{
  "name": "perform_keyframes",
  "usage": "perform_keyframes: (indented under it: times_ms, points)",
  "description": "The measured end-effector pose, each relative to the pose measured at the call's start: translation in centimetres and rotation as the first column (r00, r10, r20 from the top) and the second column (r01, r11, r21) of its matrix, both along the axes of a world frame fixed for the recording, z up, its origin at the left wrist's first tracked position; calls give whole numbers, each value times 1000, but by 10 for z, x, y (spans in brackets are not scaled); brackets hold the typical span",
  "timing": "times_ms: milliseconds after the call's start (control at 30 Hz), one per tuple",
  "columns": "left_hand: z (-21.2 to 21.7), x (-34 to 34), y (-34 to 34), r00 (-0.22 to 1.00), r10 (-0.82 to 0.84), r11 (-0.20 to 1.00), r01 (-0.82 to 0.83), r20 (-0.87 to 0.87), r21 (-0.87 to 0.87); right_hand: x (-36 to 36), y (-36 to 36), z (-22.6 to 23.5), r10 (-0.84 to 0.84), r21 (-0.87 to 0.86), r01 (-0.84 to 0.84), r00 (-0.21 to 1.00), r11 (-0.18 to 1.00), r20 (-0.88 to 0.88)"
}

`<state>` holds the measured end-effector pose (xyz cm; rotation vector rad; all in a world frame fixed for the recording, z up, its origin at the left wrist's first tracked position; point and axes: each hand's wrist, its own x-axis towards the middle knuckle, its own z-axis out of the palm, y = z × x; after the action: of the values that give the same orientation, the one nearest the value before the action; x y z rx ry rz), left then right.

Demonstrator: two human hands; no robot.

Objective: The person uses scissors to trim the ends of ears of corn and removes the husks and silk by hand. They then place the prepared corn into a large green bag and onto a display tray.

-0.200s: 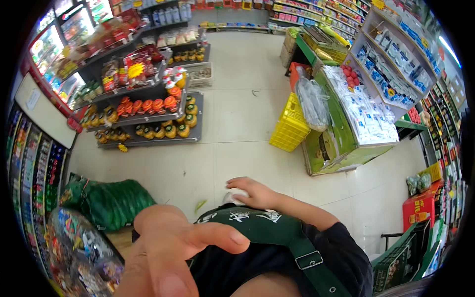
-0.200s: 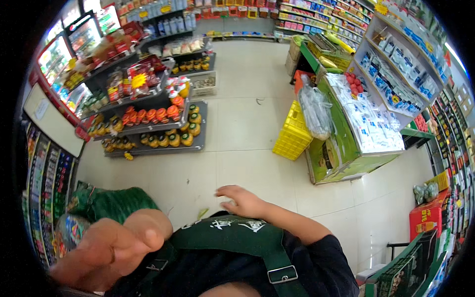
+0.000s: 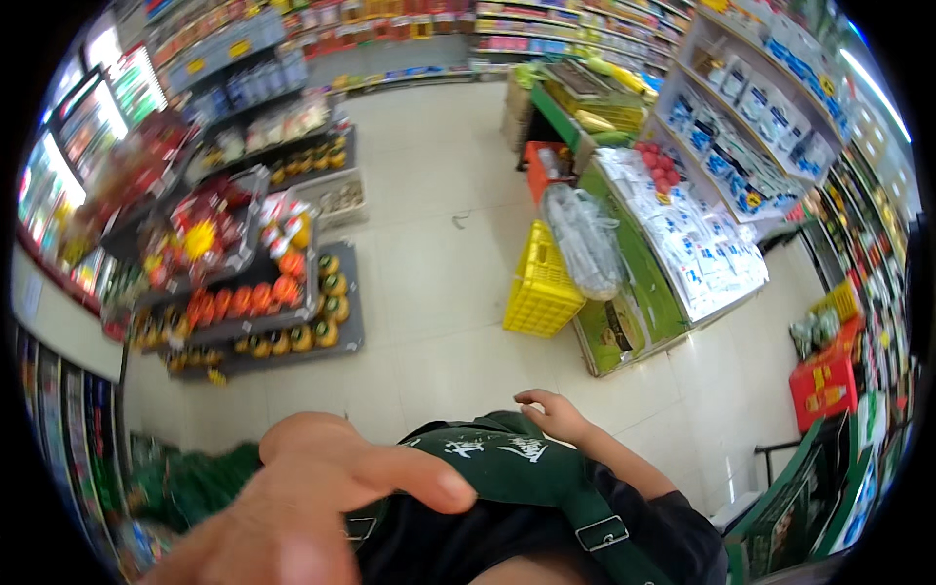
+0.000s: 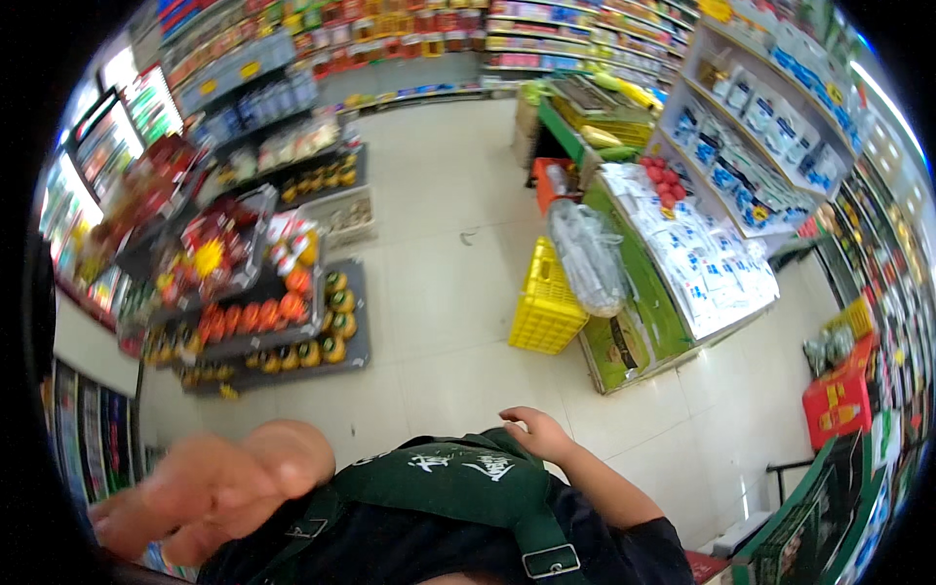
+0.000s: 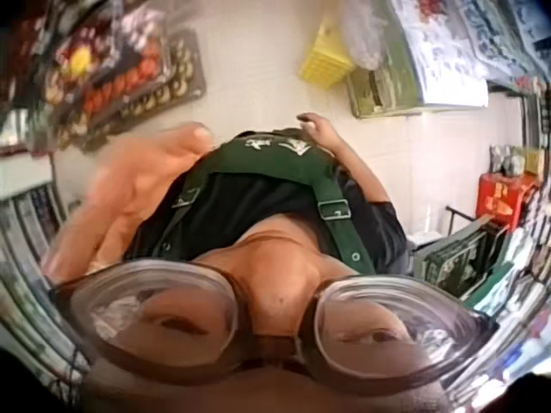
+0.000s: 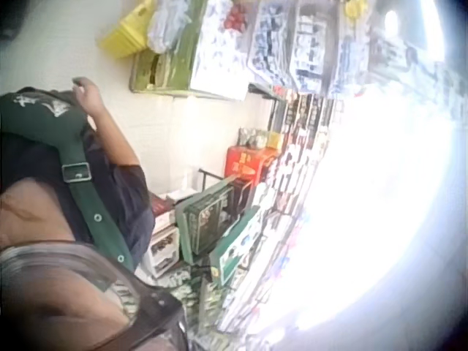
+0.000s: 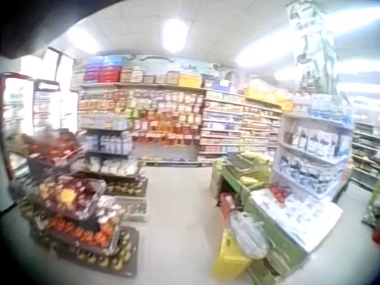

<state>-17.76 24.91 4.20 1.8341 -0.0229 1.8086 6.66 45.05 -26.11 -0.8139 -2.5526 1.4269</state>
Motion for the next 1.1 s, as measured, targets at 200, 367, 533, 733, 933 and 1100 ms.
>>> perform_keyframes:
  times_ms: [200,367,533,733,933,1100]
  points:
    - [-4,-104,284,969,-151,983,127,-196,-129,-21,218,-64,-712,-169,693,670,701,-210]
    - [5,-126,477,853,-123,984,39,-507,-173,-145,405,-51,-584,-132,569,788,812,-196]
    - [-22,-194,628,931,-73,985,123,-357,118,-280,557,42,-322,-13,333,900,943,-295]
    - [-31,-338,777,945,-12,999,-6,-327,-53,-353,717,33,-281,150,325,925,934,-256]
    - [-123,-495,989,675,-90,635,-528,-733,-564,-361,814,-29,-438,72,432,893,899,103]
    - [-165,-530,1166,833,-167,597,-340,-528,-726,-376,882,-34,-537,-21,554,815,832,219]
